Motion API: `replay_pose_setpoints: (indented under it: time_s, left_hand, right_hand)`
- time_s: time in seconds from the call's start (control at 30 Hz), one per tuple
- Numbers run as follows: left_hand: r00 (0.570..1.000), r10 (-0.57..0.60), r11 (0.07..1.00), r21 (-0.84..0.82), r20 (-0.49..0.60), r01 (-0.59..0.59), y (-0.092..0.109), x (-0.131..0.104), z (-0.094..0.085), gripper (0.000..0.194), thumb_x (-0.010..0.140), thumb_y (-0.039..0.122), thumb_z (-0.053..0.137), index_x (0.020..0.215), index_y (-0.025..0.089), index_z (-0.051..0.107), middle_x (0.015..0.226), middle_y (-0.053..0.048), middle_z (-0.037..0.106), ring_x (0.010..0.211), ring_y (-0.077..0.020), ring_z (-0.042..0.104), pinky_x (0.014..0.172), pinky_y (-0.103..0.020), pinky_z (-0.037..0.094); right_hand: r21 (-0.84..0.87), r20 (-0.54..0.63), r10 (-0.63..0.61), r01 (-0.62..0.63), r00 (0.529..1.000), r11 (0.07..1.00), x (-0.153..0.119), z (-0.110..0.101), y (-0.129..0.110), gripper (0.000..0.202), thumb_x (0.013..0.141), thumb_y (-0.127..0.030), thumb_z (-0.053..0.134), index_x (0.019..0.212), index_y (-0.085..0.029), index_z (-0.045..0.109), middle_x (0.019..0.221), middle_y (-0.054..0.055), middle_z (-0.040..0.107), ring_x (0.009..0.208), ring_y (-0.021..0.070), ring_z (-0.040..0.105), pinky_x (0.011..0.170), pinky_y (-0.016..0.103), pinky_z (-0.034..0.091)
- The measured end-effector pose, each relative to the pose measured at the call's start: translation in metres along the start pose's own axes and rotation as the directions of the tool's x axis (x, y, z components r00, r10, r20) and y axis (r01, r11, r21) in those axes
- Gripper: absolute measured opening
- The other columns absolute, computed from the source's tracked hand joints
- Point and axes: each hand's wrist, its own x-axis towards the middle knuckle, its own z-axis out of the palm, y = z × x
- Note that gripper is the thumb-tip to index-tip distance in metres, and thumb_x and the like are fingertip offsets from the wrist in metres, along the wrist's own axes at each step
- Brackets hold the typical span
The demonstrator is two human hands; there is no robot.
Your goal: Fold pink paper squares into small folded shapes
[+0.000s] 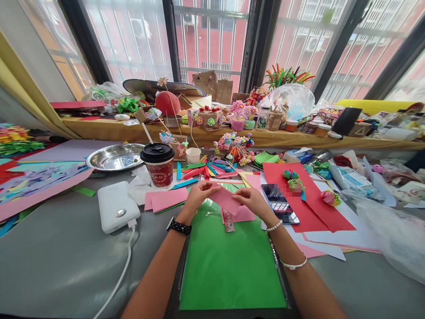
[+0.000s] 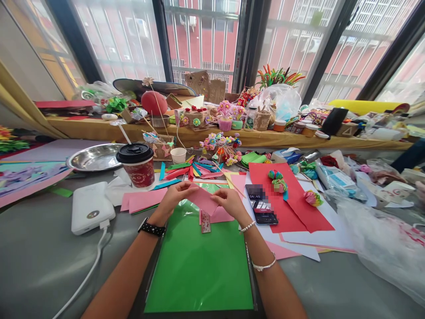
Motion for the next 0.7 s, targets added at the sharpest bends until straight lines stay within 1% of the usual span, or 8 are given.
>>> replay_pose_setpoints:
  time_s: [0.07,0.17,0.27,0.33,0.4,0.5,0.7]
  left_hand:
    - [0.998,-0.002,0.998,0.066,0.058,-0.001,0.0003,0.0004,-0.0028,0.029,0.053,0.034,0.066,0.07,0.011,0.061,0.067,-0.003,0.062,0.061,-0.0121,0.054,0.056,-0.021,0.041]
    - [0.986,-0.013,0.989,0.149,0.167,-0.012,-0.0009,0.0002,-0.0033,0.025,0.053,0.032,0.065,0.068,0.012,0.062,0.064,-0.002,0.062,0.06,-0.0114,0.054,0.055,-0.021,0.039]
    - [0.97,0.014,0.966,0.249,0.244,-0.077,-0.0017,-0.0012,-0.0008,0.021,0.057,0.032,0.062,0.067,0.014,0.063,0.066,-0.001,0.062,0.063,-0.0117,0.054,0.056,-0.02,0.039]
    - [0.962,0.038,0.943,0.309,0.272,-0.124,-0.0011,-0.0026,0.0011,0.02,0.06,0.033,0.06,0.066,0.014,0.063,0.067,-0.002,0.062,0.064,-0.0124,0.054,0.056,-0.02,0.038]
    - [0.961,0.047,0.924,0.353,0.273,-0.146,0.0003,-0.0038,0.0024,0.021,0.061,0.034,0.058,0.065,0.014,0.064,0.067,-0.002,0.063,0.064,-0.0132,0.054,0.056,-0.02,0.038]
    - [0.971,0.056,0.909,0.391,0.23,-0.146,0.0024,-0.0046,0.0026,0.023,0.061,0.036,0.057,0.065,0.014,0.064,0.067,-0.003,0.063,0.064,-0.0141,0.054,0.055,-0.021,0.038]
    - [0.99,0.07,0.905,0.41,0.125,-0.116,0.0024,-0.004,0.0009,0.028,0.06,0.039,0.057,0.065,0.013,0.064,0.066,-0.004,0.064,0.063,-0.0145,0.054,0.054,-0.021,0.038]
  right_hand:
    - [-0.051,0.015,-0.018,0.019,1.0,0.999,-0.0004,-0.003,-0.0015,0.017,0.062,-0.03,0.058,0.065,-0.014,0.061,0.058,0.002,0.058,0.054,0.0124,0.051,0.049,0.022,0.041]
    - [-0.116,-0.01,-0.066,0.064,0.998,0.991,-0.0011,-0.0056,-0.0048,0.019,0.066,-0.03,0.054,0.068,-0.014,0.062,0.063,0.003,0.06,0.057,0.0126,0.052,0.051,0.022,0.04]
    - [-0.166,0.012,-0.106,0.107,0.994,0.98,-0.0024,-0.0043,-0.0084,0.019,0.068,-0.03,0.052,0.069,-0.014,0.062,0.064,0.003,0.061,0.058,0.0123,0.052,0.051,0.021,0.039]
    - [-0.208,0.035,-0.134,0.138,0.99,0.968,-0.0033,-0.0023,-0.01,0.018,0.068,-0.029,0.052,0.067,-0.015,0.063,0.063,0.002,0.061,0.058,0.0122,0.052,0.05,0.021,0.038]
    - [-0.237,0.04,-0.146,0.151,0.988,0.96,-0.0036,-0.0009,-0.0103,0.017,0.068,-0.028,0.052,0.067,-0.015,0.063,0.063,0.002,0.061,0.058,0.0124,0.052,0.05,0.021,0.039]
    - [-0.243,0.006,-0.139,0.136,0.99,0.96,-0.0029,-0.001,-0.0089,0.018,0.069,-0.027,0.051,0.07,-0.015,0.064,0.066,0.003,0.063,0.06,0.0135,0.054,0.052,0.021,0.04]
    - [-0.272,-0.166,-0.179,0.129,0.97,0.953,-0.001,-0.0004,-0.0076,0.017,0.068,-0.027,0.052,0.07,-0.015,0.064,0.066,0.005,0.065,0.06,0.0151,0.057,0.054,0.023,0.042]
